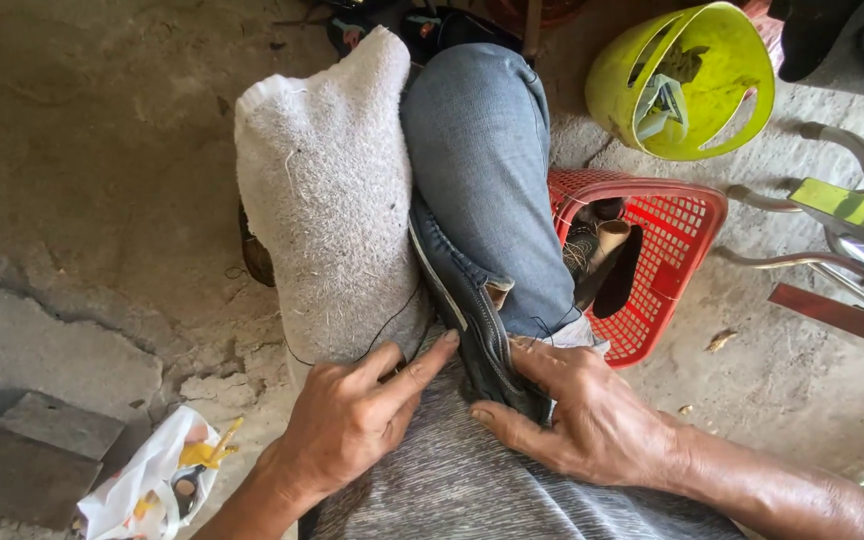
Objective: The person sits on the floor and sews a black shoe using a needle and thread. They repeatedly push the needle through the shoe's sole and pull the thread to stitch the parts together.
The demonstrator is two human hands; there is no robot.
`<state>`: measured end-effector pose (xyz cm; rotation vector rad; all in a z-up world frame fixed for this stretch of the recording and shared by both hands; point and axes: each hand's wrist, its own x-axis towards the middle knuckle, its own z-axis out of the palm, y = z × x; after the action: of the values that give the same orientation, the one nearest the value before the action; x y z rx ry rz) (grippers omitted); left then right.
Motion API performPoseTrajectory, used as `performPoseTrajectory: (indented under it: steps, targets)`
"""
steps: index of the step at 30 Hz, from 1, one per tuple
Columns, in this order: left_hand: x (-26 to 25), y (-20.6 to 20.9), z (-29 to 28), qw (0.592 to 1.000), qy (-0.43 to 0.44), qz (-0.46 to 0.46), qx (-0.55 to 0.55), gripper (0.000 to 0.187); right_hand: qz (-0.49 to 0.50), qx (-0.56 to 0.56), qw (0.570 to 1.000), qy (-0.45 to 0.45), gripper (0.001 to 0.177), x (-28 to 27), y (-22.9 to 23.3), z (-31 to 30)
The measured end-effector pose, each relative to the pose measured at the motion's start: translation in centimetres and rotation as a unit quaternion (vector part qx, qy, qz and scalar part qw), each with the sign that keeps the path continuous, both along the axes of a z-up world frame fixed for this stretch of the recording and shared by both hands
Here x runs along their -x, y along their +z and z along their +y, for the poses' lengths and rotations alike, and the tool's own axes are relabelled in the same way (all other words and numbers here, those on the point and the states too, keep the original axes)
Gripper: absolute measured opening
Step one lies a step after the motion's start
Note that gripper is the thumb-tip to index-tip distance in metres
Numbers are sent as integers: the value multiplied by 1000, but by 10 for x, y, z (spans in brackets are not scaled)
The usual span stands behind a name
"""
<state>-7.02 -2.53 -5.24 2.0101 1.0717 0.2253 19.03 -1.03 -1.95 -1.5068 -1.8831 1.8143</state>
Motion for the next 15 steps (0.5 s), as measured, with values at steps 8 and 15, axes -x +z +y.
performPoseTrajectory:
  steps: [8, 15]
  targets:
    - [-7, -2, -4, 996, 8, 19, -90, 41, -27, 2, 1000, 12, 31, 2, 1, 2]
    - [-10, -12, -7, 993, 71, -82, 43, 47, -39, 4, 999, 17, 31, 2, 0, -1]
